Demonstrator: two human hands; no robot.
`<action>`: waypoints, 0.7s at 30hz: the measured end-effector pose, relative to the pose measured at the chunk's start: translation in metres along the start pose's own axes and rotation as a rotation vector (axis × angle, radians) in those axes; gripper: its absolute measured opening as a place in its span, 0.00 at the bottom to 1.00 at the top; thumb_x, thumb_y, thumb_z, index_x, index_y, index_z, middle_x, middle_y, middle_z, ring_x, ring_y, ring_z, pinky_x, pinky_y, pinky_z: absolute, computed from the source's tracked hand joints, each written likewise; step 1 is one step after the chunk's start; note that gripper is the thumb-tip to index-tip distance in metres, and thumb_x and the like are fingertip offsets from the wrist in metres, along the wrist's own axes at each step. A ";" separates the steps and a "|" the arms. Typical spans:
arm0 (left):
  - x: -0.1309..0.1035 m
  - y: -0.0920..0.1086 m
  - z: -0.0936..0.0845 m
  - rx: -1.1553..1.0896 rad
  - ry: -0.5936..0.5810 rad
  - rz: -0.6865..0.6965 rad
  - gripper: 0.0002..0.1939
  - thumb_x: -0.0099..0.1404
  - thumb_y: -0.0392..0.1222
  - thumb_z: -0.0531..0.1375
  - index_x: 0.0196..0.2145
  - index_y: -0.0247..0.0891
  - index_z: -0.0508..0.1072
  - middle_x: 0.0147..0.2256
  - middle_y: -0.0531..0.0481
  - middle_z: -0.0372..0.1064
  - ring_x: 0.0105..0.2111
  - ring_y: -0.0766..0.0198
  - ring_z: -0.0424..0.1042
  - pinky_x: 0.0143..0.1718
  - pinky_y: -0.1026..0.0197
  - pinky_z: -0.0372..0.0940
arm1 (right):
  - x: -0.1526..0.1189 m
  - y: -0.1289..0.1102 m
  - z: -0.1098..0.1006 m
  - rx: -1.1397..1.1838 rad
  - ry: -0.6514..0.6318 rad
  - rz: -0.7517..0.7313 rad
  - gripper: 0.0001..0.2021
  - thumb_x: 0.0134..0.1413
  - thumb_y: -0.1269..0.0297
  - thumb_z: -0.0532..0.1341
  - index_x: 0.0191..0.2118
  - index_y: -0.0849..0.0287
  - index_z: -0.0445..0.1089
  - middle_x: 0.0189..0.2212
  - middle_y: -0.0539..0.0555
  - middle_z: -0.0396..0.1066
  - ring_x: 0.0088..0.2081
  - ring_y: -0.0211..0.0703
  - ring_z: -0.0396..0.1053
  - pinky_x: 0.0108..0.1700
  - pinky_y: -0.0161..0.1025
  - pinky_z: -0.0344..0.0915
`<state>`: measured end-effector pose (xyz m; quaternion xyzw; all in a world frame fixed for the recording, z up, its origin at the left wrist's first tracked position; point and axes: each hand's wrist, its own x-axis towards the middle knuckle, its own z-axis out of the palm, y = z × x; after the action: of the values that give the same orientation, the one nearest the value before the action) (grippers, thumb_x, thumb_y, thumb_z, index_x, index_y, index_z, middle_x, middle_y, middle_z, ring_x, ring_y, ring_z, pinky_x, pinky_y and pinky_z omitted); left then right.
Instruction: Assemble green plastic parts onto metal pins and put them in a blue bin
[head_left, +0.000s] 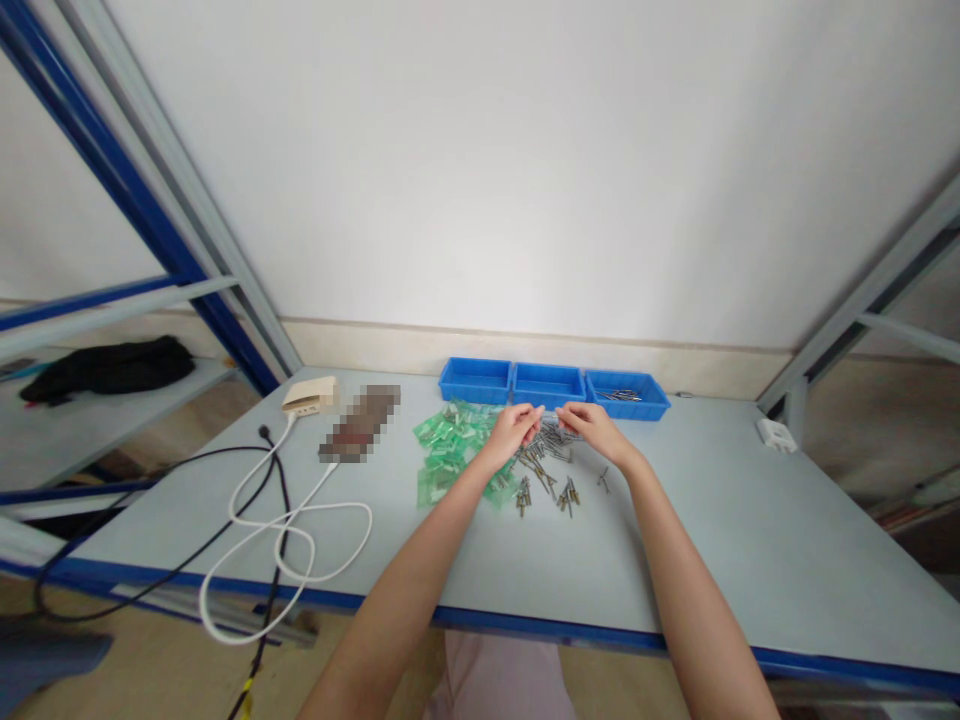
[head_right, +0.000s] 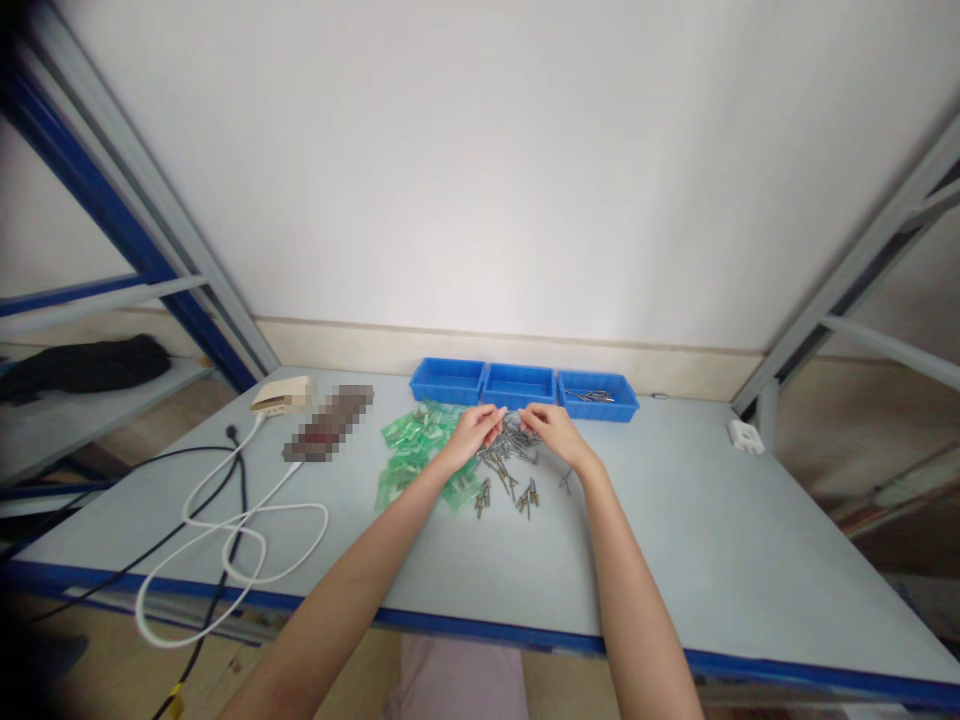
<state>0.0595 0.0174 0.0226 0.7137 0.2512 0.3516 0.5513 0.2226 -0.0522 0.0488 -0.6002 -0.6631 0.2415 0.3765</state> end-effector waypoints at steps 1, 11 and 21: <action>0.000 0.000 0.000 -0.002 0.001 -0.008 0.23 0.59 0.59 0.52 0.20 0.35 0.62 0.15 0.57 0.55 0.15 0.72 0.55 0.18 0.68 0.51 | 0.000 0.000 -0.001 -0.032 0.022 0.020 0.21 0.55 0.49 0.50 0.23 0.60 0.65 0.19 0.49 0.63 0.23 0.36 0.58 0.28 0.33 0.54; 0.001 -0.004 0.000 -0.054 0.001 -0.027 0.24 0.60 0.60 0.51 0.22 0.35 0.64 0.14 0.57 0.56 0.14 0.73 0.55 0.17 0.68 0.51 | -0.009 0.040 -0.037 -0.404 0.647 0.477 0.24 0.56 0.47 0.46 0.36 0.59 0.72 0.31 0.61 0.73 0.32 0.48 0.67 0.31 0.37 0.53; -0.001 0.000 -0.001 -0.045 -0.004 -0.026 0.24 0.61 0.59 0.50 0.22 0.35 0.64 0.14 0.57 0.56 0.14 0.73 0.55 0.17 0.68 0.51 | -0.024 0.050 -0.053 -0.216 -0.417 0.184 0.17 0.30 0.61 0.68 0.34 0.56 0.75 0.30 0.52 0.72 0.32 0.43 0.67 0.34 0.35 0.60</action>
<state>0.0582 0.0176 0.0225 0.6985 0.2516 0.3484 0.5722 0.2948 -0.0750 0.0372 -0.6319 -0.6911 0.3210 0.1415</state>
